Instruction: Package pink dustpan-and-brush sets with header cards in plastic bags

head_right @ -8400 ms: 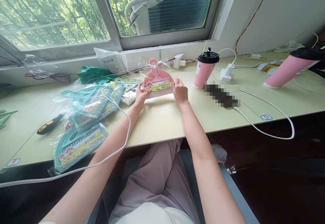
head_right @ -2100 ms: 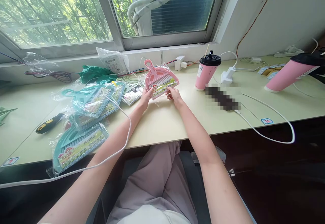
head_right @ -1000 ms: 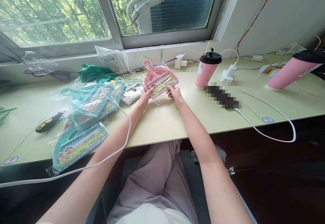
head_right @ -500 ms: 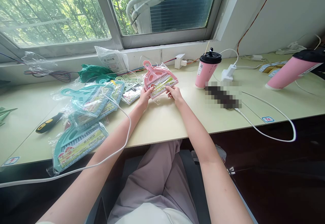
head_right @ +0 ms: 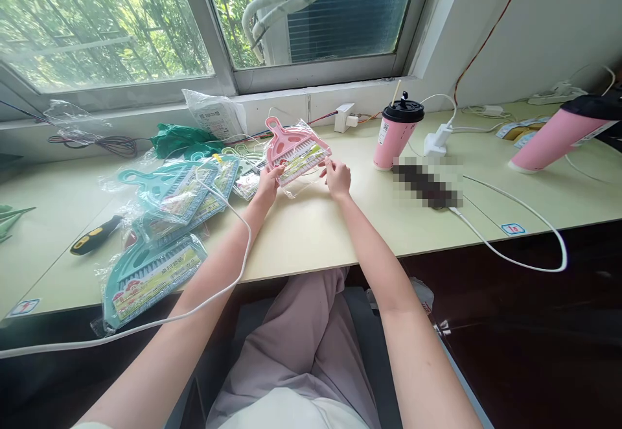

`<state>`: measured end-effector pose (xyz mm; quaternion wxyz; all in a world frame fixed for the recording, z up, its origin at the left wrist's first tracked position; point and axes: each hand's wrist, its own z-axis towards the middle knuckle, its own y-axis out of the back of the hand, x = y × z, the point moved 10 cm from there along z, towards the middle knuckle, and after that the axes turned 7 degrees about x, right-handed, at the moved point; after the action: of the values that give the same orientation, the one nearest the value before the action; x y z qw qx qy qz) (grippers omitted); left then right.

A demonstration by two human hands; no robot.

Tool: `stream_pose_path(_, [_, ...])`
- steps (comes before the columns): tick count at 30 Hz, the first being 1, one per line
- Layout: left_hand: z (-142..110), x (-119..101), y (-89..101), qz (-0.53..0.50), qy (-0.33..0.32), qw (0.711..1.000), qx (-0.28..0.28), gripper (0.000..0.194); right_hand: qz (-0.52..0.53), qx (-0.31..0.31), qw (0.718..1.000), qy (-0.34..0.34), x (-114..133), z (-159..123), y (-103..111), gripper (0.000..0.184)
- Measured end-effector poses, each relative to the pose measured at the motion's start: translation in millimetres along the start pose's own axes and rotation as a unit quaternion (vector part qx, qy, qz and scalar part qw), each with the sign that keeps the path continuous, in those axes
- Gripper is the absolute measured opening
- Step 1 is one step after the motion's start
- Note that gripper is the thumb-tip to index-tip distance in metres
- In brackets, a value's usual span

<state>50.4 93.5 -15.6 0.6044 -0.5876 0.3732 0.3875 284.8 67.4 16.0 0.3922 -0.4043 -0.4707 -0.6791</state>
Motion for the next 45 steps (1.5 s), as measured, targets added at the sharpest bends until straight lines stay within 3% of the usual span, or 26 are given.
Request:
stream_pose_path(3, [3, -5, 8.4, -0.017, 0.003, 1.0, 0.01, 0.028, -0.111, -0.123, 0.983, 0.085, 14, -4, 27, 0.03])
stream_pose_path(5, [4, -8, 12.9, -0.033, 0.011, 0.999, 0.016, 0.027, -0.152, -0.15, 0.969, 0.127, 18, -5, 33, 0.036])
stream_pose_path(10, [0, -8, 20.3, -0.033, 0.044, 0.998, 0.021, 0.015, -0.185, -0.082, 0.959, 0.197, 24, 0, 17, 0.059])
stream_pose_path(12, [0, -8, 20.0, -0.028, 0.052, 0.998, 0.03, 0.013, -0.179, -0.062, 0.958, 0.215, 28, -2, 12, 0.054])
stream_pose_path(16, [1, -6, 19.1, -0.036, 0.054, 0.997, 0.044, 0.016, -0.157, -0.07, 0.954, 0.244, 39, -7, 15, 0.025])
stream_pose_path(21, [5, 1, 20.5, -0.018, 0.075, 0.996, 0.051, 0.016, -0.097, -0.103, 0.961, 0.239, 40, -5, 29, 0.009])
stream_pose_path(25, [4, 1, 21.6, 0.017, 0.085, 0.995, 0.046, 0.024, -0.053, -0.091, 0.967, 0.232, 36, 0, 30, 0.001])
stream_pose_path(34, [-8, 8, -5.6, 0.05, 0.102, 0.987, 0.112, 0.029, 0.048, -0.111, 0.975, 0.186, 23, 2, 36, 0.01])
stream_pose_path(45, [-15, 16, -35.7, 0.055, 0.056, 0.983, 0.166, 0.048, 0.037, -0.181, 0.973, 0.135, 20, -3, 54, 0.019])
